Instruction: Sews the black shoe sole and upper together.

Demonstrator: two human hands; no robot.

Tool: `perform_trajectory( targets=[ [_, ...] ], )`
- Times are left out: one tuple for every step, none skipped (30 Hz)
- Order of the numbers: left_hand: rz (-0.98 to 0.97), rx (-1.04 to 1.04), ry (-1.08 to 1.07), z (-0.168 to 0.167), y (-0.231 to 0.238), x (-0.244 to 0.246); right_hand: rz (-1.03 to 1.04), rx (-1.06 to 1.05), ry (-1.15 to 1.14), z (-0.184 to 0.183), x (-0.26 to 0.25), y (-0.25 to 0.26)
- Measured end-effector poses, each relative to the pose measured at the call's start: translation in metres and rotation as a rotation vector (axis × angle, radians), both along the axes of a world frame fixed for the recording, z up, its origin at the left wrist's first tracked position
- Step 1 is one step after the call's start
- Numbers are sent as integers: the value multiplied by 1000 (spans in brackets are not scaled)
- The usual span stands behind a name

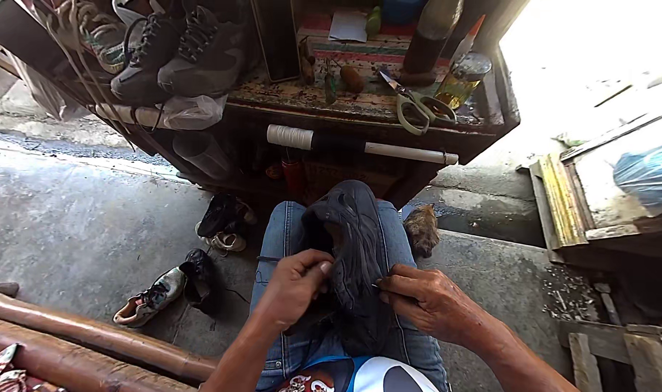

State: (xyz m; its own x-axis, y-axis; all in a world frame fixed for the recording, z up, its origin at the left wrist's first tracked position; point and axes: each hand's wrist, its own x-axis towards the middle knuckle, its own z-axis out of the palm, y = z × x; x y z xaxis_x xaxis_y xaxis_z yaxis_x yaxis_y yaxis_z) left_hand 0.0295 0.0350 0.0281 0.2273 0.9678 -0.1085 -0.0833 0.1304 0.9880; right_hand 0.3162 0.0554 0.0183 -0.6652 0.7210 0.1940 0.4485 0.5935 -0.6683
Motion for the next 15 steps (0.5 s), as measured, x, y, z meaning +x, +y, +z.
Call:
perform_trajectory(
  targets=[
    [-21, 62, 235, -2, 0, 6, 0, 1, 3, -1, 0, 0],
    [-54, 109, 404, -4, -2, 12, 0, 1, 5, -1, 0, 0],
    [-82, 122, 513, -4, -3, 17, 1, 1, 7, -2, -1, 0],
    [-102, 114, 570, -4, -4, 20, 2, 2, 8, -2, -2, 0],
    [-123, 100, 589, -3, -4, 21, 1, 2, 8, -2, -2, 0],
    [-149, 84, 582, -2, -3, 21, -1, 5, 12, -2, -3, 0],
    [-178, 70, 564, -1, -2, 21, -3, 8, 15, -2, -3, 0],
    [-208, 49, 551, 0, -1, 20, -4, 11, 17, -2, -3, 0],
    [-235, 26, 551, 1, 0, 19, -5, 15, 16, -2, -4, -1],
    [-261, 5, 557, 2, 1, 18, -8, 24, 14, -3, -4, -1],
    [-284, -8, 570, 2, 2, 16, -14, 31, 13, -3, -5, -2],
    [-299, -8, 584, 3, 2, 15, -23, 39, 13, -4, -6, -3],
    [-302, -3, 593, 3, 2, 14, -37, 49, 13, -4, -7, -4],
    [-289, 9, 599, 3, 1, 14, -49, 57, 10, -4, -7, -6],
    [-266, 29, 599, 3, -2, 15, -55, 59, 7, -4, -6, -7]
  ],
)
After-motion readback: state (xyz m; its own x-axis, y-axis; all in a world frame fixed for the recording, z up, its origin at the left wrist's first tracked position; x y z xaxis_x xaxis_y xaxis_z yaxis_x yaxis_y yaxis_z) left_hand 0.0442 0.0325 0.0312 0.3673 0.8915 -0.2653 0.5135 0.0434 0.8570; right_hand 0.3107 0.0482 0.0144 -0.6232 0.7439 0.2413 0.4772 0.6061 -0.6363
